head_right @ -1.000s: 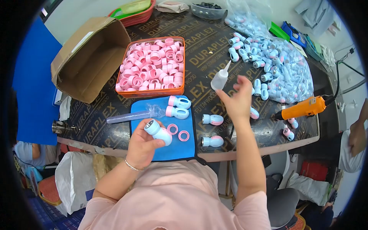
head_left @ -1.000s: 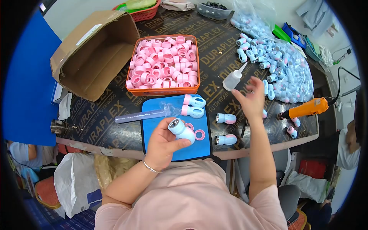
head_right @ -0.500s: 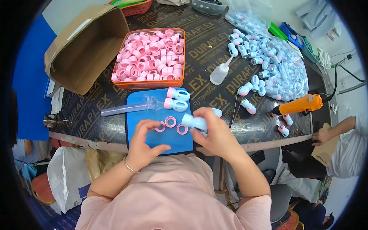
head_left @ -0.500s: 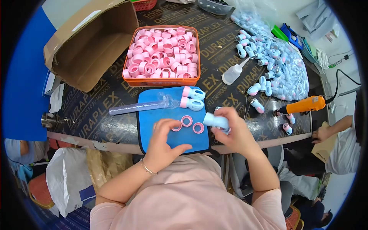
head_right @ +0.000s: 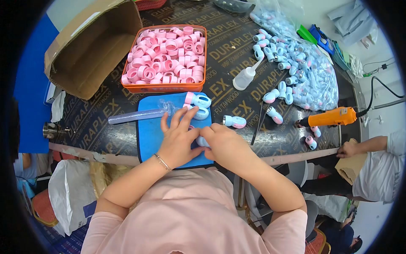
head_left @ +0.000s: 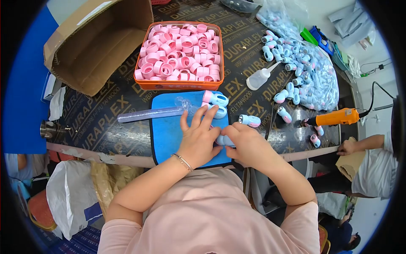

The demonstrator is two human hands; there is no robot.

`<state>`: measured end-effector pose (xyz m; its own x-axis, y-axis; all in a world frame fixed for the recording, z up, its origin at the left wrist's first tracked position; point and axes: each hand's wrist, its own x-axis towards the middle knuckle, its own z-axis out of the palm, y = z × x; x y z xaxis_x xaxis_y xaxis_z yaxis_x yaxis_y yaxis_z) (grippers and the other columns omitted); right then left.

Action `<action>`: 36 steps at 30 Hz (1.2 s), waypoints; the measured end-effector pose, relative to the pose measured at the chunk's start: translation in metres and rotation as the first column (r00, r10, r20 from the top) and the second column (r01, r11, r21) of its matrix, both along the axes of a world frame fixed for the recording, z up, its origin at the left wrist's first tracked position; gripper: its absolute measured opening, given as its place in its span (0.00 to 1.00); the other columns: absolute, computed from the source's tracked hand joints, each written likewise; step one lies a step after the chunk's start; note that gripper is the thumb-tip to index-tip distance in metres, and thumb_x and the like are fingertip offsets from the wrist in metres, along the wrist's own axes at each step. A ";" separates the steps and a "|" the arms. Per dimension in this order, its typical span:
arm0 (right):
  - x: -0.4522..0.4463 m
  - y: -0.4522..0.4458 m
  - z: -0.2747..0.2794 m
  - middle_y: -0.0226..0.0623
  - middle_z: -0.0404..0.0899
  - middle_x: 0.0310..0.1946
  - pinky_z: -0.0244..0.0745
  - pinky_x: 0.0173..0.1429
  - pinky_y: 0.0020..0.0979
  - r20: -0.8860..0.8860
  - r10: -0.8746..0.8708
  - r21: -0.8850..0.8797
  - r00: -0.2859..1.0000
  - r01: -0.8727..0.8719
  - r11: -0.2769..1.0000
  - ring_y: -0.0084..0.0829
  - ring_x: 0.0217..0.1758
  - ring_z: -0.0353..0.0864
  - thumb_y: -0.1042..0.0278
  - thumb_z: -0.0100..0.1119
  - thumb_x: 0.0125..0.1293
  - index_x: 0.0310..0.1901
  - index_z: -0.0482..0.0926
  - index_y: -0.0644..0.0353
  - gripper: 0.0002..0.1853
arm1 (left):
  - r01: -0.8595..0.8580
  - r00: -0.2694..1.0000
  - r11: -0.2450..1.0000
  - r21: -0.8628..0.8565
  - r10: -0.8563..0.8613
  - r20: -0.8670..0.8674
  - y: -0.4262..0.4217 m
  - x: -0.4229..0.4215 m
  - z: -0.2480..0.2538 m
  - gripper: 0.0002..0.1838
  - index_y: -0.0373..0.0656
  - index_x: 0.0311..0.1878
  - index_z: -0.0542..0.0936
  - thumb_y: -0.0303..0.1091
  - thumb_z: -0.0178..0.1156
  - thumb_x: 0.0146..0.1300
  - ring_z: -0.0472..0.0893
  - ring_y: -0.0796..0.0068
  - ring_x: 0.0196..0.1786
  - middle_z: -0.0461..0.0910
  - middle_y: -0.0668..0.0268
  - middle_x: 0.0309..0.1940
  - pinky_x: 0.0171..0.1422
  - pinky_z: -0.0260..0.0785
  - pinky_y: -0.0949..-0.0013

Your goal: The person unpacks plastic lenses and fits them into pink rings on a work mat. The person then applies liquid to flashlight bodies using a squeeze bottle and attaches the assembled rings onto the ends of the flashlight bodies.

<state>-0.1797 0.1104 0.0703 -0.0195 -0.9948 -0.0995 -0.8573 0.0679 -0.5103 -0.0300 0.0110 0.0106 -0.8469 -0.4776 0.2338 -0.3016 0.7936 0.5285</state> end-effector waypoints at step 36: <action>0.013 -0.040 -0.011 0.50 0.76 0.33 0.78 0.33 0.42 -0.172 0.159 0.283 0.972 -0.106 0.953 0.50 0.31 0.82 0.76 0.64 0.49 0.43 0.67 0.68 0.20 | 0.031 0.996 0.973 0.230 -0.011 -0.088 -0.022 0.017 0.005 0.59 0.46 0.70 0.60 0.27 0.80 0.28 0.41 0.42 0.79 0.45 0.50 0.77 0.76 0.35 0.36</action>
